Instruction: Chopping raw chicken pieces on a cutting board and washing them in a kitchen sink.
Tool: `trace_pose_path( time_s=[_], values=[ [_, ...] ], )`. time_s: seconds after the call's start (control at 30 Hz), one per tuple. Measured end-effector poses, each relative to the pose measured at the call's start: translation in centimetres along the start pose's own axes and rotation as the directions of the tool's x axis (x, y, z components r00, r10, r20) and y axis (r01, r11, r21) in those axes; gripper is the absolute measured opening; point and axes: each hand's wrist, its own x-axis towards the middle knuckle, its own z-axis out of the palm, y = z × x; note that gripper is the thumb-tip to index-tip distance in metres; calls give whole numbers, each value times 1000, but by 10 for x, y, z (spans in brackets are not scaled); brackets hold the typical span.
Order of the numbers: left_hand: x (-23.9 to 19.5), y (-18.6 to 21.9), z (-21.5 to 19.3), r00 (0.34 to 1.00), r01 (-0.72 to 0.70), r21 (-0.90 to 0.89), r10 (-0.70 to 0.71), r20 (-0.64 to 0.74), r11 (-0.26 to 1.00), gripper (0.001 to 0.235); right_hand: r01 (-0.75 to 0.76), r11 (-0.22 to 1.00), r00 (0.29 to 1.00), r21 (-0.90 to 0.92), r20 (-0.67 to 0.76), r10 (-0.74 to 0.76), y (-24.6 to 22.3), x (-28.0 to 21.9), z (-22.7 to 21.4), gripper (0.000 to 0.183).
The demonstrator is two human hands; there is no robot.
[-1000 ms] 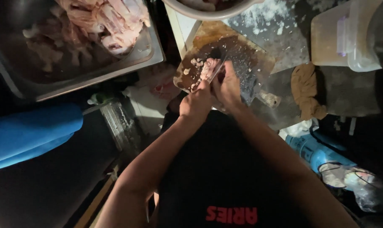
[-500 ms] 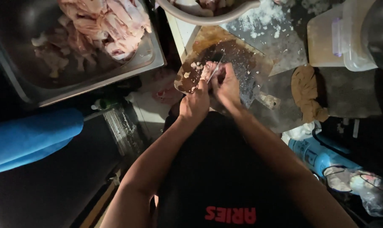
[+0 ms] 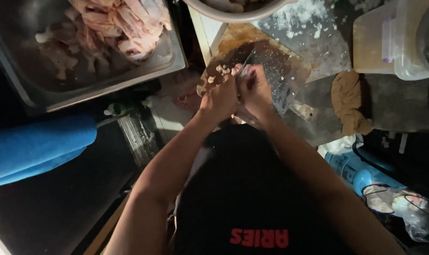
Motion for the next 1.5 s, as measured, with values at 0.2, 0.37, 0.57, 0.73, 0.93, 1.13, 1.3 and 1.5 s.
trace_pose_path(
  time_s=[0.2, 0.37, 0.57, 0.73, 0.93, 1.13, 1.3, 1.5],
  values=[
    [-26, 0, -21, 976, -186, 263, 209, -61, 947, 63, 106, 991, 994, -77, 6, -106, 13, 2, -8, 36],
    [40, -33, 52, 872, -106, 181, 179, -455, 978, 29, 63, 998, 998, -30, -18, -63, 2, 0, -7, 10],
    [-4, -28, 15, 876, -137, -489, -125, -465, 861, 46, 23, 986, 992, -168, -118, -43, 19, 0, -6, 30],
    [-5, -93, 6, 918, -173, -217, 78, -389, 961, 32, 135, 872, 863, -470, -376, -336, 56, 3, 6, 52],
    [-16, -138, 71, 390, 28, 487, 439, -809, 873, 12, -15, 784, 961, -620, -226, -161, 25, 13, 18, 57],
    [-47, -146, 38, 967, -51, -501, -82, -240, 864, 24, 150, 984, 957, -93, -236, -168, 0, 27, 37, 47],
    [-50, -135, 37, 945, -201, -453, 49, -324, 869, 25, 291, 836, 946, 465, -10, -324, -119, 18, 71, 64],
    [-87, -109, -14, 998, 18, -522, -50, -47, 853, 24, 635, 772, 759, 9, 174, -627, -180, 104, 29, 20]
  ],
)
